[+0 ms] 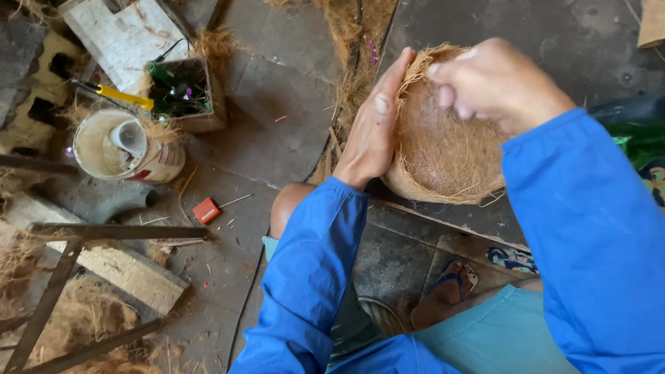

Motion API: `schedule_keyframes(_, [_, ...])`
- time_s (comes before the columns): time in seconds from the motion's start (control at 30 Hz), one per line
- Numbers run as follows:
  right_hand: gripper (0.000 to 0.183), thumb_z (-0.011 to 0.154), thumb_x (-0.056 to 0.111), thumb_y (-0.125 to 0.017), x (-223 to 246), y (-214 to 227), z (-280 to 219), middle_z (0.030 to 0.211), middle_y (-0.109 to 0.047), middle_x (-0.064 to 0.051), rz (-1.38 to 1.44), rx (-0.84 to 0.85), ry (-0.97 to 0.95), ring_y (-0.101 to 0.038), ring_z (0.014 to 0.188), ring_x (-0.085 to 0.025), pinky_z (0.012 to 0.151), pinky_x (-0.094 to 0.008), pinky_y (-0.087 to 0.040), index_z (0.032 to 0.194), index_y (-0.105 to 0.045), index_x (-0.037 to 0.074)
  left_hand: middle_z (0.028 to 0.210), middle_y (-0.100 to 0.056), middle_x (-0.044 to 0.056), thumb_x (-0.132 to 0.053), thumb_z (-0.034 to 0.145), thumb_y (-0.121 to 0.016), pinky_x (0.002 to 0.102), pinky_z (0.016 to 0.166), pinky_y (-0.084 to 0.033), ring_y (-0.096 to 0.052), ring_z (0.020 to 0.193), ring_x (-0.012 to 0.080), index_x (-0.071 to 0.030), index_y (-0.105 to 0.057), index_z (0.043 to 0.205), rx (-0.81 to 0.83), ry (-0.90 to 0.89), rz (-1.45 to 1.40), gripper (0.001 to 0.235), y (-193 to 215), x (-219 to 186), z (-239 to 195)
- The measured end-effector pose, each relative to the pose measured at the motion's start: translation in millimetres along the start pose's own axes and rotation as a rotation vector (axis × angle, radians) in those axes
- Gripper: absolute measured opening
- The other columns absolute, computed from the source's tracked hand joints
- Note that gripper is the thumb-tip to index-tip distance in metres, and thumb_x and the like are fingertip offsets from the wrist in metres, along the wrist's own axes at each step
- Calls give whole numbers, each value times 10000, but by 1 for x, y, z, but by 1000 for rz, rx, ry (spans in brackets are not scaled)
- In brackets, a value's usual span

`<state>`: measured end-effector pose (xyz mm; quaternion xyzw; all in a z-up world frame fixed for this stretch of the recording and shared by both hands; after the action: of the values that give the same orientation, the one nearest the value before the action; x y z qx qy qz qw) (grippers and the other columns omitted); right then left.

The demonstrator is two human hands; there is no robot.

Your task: The person holds a coconut shell half and repeatedly taps its rim with a rubber mallet to shape or flatten the edge. The person rotates the shell by hand between taps to work around the circumference.

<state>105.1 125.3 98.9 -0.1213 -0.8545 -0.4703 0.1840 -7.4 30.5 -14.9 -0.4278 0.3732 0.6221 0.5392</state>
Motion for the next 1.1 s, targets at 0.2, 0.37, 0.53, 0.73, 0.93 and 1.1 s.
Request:
schedule_keyframes(0.2, [301,811,202,-479,24,-4,3,511,-594,-91,-198,-17,-20,-566,520,-245,557,-389,-424,604,-667,92,1628,-332,203,-786,978,-49,507,1309,-239,-315,1552,349,-152,-305,1550,-38,7,-4,891,-1,2,-1])
schedule_keyframes(0.37, [436,917,362,-544,28,-2,-19,544,-625,-103,-368,121,49,-569,525,-256,577,-404,-424,633,-686,63,1636,-315,204,-772,988,-41,515,1318,-214,-291,1563,357,-144,-280,1559,-7,-13,-12,882,0,3,1])
schedule_keyframes(0.53, [309,1052,307,-574,-28,19,-59,724,-711,-93,-187,-78,286,-644,650,-203,634,-375,-436,926,-742,80,1622,-342,176,-786,964,-55,524,1314,-224,-301,1553,345,-143,-345,1535,-34,38,-142,908,4,10,3])
schedule_keyframes(0.73, [279,1181,333,-464,-148,-42,-131,895,-570,-90,662,-661,438,-592,764,-162,739,-244,-425,1158,-503,58,1545,-427,181,-799,913,-137,521,1266,-305,-389,1476,344,-107,-431,1473,-178,135,-323,938,4,11,5])
schedule_keyframes(0.93, [859,837,687,-496,-142,-107,-113,1479,-436,-132,1231,-260,341,-430,1408,-314,1198,-491,-354,1424,-357,75,1595,-343,189,-783,935,-138,544,1286,-232,-286,1526,353,-103,-403,1494,-165,97,-244,919,-8,15,3])
schedule_keyframes(1.1, [888,880,734,-318,-133,-112,-95,1570,-367,-100,1293,-247,484,-344,1474,-235,1225,-413,-296,1512,-287,112,1525,-458,166,-736,954,-186,471,1253,-305,-401,1459,291,-52,-446,1464,-277,91,-356,891,-18,2,-3])
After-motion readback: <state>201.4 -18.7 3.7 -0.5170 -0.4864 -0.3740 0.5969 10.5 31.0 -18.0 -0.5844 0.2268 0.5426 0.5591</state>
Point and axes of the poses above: each hand's wrist, its own z-axis towards the middle knuckle, its own y-axis out of the back of the hand, x = y × z, the point moved 1 cm from there along z, towards the middle knuckle
